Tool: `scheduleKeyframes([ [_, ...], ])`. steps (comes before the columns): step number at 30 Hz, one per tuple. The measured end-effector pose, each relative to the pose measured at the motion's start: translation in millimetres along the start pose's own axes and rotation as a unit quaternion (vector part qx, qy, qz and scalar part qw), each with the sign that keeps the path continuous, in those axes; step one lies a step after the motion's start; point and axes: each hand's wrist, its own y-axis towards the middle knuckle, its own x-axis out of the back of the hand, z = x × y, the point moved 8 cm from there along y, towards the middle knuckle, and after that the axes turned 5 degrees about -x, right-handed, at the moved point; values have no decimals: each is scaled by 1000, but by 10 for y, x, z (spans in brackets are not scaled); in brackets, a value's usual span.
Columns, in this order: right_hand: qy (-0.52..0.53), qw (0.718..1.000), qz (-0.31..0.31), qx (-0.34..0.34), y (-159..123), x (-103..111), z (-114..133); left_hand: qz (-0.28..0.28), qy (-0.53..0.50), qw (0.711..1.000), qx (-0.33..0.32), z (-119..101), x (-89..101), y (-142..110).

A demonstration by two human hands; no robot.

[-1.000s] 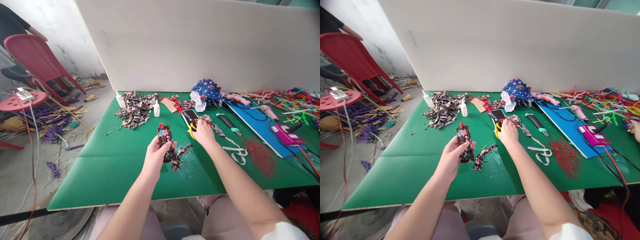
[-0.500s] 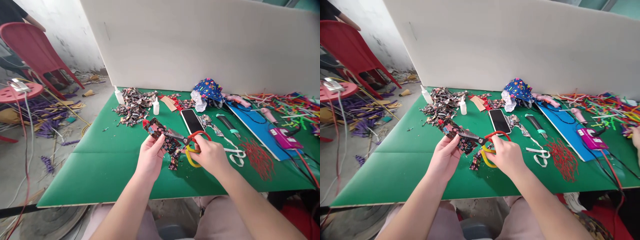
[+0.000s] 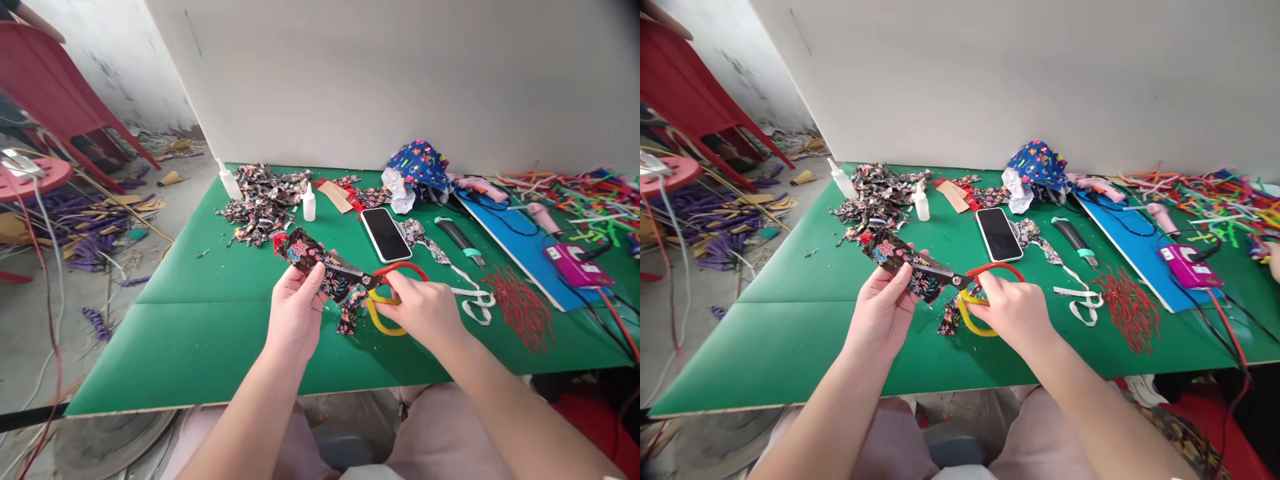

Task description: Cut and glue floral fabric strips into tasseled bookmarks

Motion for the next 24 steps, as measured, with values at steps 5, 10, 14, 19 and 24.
scheduleKeyframes([
  [5,48,996,19,-73,3,-77,-177,-12,-1,1000,-5,8,37,21],
  [10,151,965,83,-198,205,-551,-774,-25,6,1000,0,32,83,54],
  [14,142,967,109,-184,395,-912,-1023,-9,11,1000,20,94,51,53],
  [19,142,968,117,-169,401,-1066,-1051,-6,19,999,44,163,48,53],
  [24,152,967,112,-174,367,-1098,-1058,-13,29,998,46,184,67,73],
])
